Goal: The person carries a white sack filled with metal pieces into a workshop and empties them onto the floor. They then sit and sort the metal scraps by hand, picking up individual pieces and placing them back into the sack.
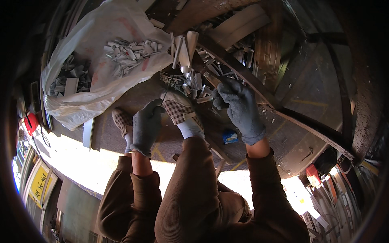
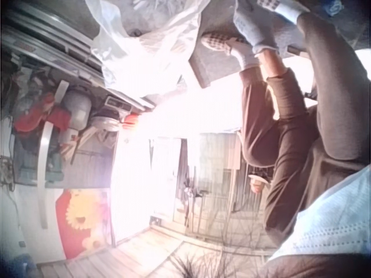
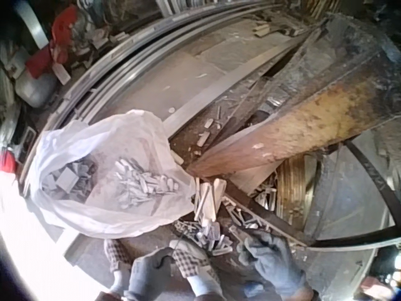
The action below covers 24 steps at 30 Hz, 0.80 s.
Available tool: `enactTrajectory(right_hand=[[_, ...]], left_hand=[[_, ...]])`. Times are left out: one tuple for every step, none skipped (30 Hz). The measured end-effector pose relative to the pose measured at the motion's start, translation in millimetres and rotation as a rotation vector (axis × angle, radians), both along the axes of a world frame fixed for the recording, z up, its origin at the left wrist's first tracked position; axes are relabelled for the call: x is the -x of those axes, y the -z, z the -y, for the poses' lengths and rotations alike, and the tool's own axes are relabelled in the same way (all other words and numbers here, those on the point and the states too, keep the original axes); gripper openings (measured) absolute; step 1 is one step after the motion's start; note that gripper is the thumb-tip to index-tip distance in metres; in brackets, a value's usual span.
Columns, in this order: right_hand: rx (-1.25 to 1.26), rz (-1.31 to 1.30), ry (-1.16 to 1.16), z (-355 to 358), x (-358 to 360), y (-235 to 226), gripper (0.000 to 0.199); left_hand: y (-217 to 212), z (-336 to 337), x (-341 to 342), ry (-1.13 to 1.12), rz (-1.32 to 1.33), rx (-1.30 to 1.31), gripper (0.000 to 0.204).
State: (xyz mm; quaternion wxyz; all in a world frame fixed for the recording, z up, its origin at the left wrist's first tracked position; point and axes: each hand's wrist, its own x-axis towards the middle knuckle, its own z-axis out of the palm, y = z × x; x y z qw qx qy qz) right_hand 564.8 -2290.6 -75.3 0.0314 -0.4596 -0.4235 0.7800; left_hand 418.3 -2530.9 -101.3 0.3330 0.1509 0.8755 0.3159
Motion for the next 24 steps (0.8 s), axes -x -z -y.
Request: enactTrajectory(right_hand=[[-0.09,-0.134,-0.065,0,14,-6,0.03],[-0.179,-0.186,-0.113,0,27,-12,0.031],[-0.266,-0.234,-0.153,2,40,-17,0.032],[-0.502,-0.211,-0.239,6,53,-19,0.032],[-0.735,-0.192,-0.32,11,64,-21,0.031],[-1.008,-0.146,-0.389,14,71,-23,0.029],[-1.046,-0.163,-0.343,14,75,-23,0.031],[-1.063,-0.159,-0.327,14,76,-20,0.034],[-1.081,-0.125,-0.338,13,73,-15,0.037],[-0.913,-0.161,-0.245,14,65,-8,0.038],[-0.817,-0.114,-0.225,11,50,-1,0.043],[-0.574,-0.132,-0.102,13,31,7,0.043],[-0.331,-0.145,0.009,15,8,16,0.043],[-0.212,-0.068,0.056,13,-19,22,0.039],[-0.063,-0.064,0.109,10,-47,28,0.035],[0.038,-0.106,0.109,9,-70,38,0.028],[0.091,-0.121,0.116,15,-95,44,0.023],[0.027,-0.049,0.028,22,-118,47,0.018],[-0.114,0.127,-0.06,33,-140,45,0.015],[-0.086,0.246,-0.07,42,-155,47,0.014],[-0.057,0.372,-0.075,51,-165,49,0.013],[-0.026,0.506,-0.082,58,-171,53,0.013],[-0.013,0.496,-0.033,64,-173,59,0.013],[-0.001,0.496,0.012,72,-172,66,0.012]], left_hand=[[0,0,0,0.002,-0.005,-0.009,0.027],[0,-1,0,0.001,-0.01,-0.026,0.027],[0,-2,-1,0.0,-0.013,-0.024,0.027],[0,-2,-1,-0.004,-0.016,-0.03,0.027],[0,-3,-1,-0.012,-0.004,-0.023,0.027],[-1,-3,-1,-0.004,-0.017,-0.027,0.027],[-1,-3,-1,-0.001,-0.015,-0.019,0.027],[-2,-3,-1,-0.001,-0.003,-0.006,0.027],[-3,-2,1,-0.003,-0.002,-0.008,0.028],[-4,-1,1,-0.008,0.011,-0.005,0.028],[-4,-1,2,-0.014,0.017,-0.023,0.028],[-3,-1,2,-0.007,0.019,0.0,0.028],[-2,-1,3,0.001,0.011,0.001,0.028],[0,-1,3,0.009,0.001,0.001,0.028],[1,-2,3,0.011,-0.011,0.0,0.028],[3,-3,2,0.012,-0.024,0.0,0.028],[4,-4,1,0.008,-0.027,0.002,0.028],[6,-5,0,0.013,-0.032,0.009,0.028],[7,-7,-1,0.014,-0.028,0.019,0.028],[8,-8,-2,0.013,-0.018,0.032,0.028],[9,-9,-3,0.023,-0.017,0.047,0.027],[10,-11,-5,0.031,-0.012,0.062,0.027],[10,-12,-6,0.039,-0.006,0.077,0.026],[10,-13,-7,0.066,-0.036,0.07,0.026]])
